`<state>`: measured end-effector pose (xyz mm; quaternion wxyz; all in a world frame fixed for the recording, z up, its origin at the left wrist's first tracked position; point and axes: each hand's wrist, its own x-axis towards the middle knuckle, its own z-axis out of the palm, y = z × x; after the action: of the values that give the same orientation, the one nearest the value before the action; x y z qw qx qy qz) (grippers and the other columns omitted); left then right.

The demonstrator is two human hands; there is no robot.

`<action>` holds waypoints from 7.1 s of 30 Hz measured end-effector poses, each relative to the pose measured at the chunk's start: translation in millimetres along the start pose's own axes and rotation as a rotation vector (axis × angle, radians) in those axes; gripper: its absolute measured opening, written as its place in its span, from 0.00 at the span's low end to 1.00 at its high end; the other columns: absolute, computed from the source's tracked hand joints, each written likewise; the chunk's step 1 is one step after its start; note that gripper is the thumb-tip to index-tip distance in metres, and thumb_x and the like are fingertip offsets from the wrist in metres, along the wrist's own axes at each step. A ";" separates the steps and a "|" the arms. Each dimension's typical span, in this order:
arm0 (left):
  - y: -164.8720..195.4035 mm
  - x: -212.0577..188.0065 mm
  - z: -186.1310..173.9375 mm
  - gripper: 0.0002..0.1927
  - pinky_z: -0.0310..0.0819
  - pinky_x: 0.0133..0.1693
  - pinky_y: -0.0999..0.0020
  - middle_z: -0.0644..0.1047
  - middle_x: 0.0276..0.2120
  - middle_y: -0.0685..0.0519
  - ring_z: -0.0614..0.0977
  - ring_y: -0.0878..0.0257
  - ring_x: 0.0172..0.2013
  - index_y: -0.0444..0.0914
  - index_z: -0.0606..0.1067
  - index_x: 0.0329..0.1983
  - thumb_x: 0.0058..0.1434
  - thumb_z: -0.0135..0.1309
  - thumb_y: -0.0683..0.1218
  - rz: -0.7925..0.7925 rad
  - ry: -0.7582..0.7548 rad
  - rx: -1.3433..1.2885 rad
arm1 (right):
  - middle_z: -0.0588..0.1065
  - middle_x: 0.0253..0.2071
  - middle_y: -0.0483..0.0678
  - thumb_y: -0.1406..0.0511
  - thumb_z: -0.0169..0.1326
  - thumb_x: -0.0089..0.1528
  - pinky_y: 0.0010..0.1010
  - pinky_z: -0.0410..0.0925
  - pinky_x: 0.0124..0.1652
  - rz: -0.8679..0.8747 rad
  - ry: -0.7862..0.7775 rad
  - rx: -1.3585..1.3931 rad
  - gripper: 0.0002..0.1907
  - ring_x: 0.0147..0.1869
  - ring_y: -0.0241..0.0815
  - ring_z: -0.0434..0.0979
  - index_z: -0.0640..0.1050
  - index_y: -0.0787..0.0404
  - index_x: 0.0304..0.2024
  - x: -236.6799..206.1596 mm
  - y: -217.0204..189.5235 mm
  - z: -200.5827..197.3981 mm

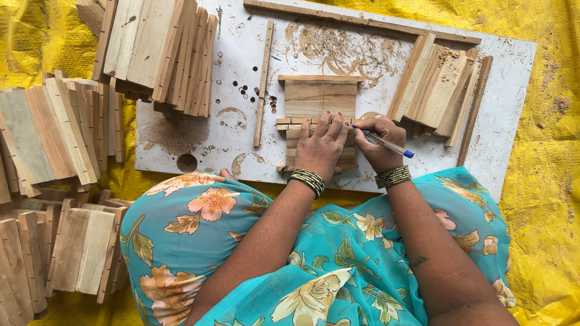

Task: The person sits on the floor with a board on their lap, marking lines on small wooden pieces with a pen and stacking the marked pieces into piles beside the board. They pick up individual pieces, hold them steady, draw marks, and place finished pieces onto stacks of similar wooden parts.

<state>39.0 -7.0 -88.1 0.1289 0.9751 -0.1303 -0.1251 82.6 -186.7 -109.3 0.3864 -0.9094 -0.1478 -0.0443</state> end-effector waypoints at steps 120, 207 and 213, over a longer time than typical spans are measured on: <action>-7.5 -2.6 18.1 0.30 0.55 0.63 0.37 0.58 0.70 0.53 0.59 0.52 0.68 0.48 0.63 0.72 0.65 0.47 0.49 -0.236 0.012 0.091 | 0.78 0.29 0.48 0.71 0.64 0.58 0.28 0.72 0.34 -0.122 0.112 0.055 0.04 0.31 0.37 0.79 0.80 0.63 0.34 -8.5 -20.9 45.4; -70.8 -8.7 -55.6 0.20 0.59 0.58 0.38 0.59 0.66 0.52 0.60 0.51 0.65 0.66 0.70 0.64 0.71 0.38 0.55 -0.297 -0.362 -0.015 | 0.79 0.30 0.47 0.71 0.63 0.58 0.26 0.73 0.35 -0.105 0.048 0.041 0.03 0.32 0.36 0.79 0.82 0.63 0.35 -4.4 -57.3 71.2; -71.1 -9.3 -55.7 0.20 0.59 0.59 0.39 0.61 0.65 0.52 0.61 0.51 0.65 0.68 0.70 0.64 0.72 0.38 0.55 -0.303 -0.367 -0.033 | 0.79 0.30 0.47 0.71 0.63 0.58 0.26 0.73 0.36 -0.117 0.055 0.049 0.03 0.32 0.36 0.79 0.81 0.62 0.34 -4.7 -56.1 71.5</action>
<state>61.5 74.2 -54.3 0.0989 0.9422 -0.0017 -0.3201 58.7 -99.8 -121.4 0.4090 -0.8879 -0.1910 -0.0883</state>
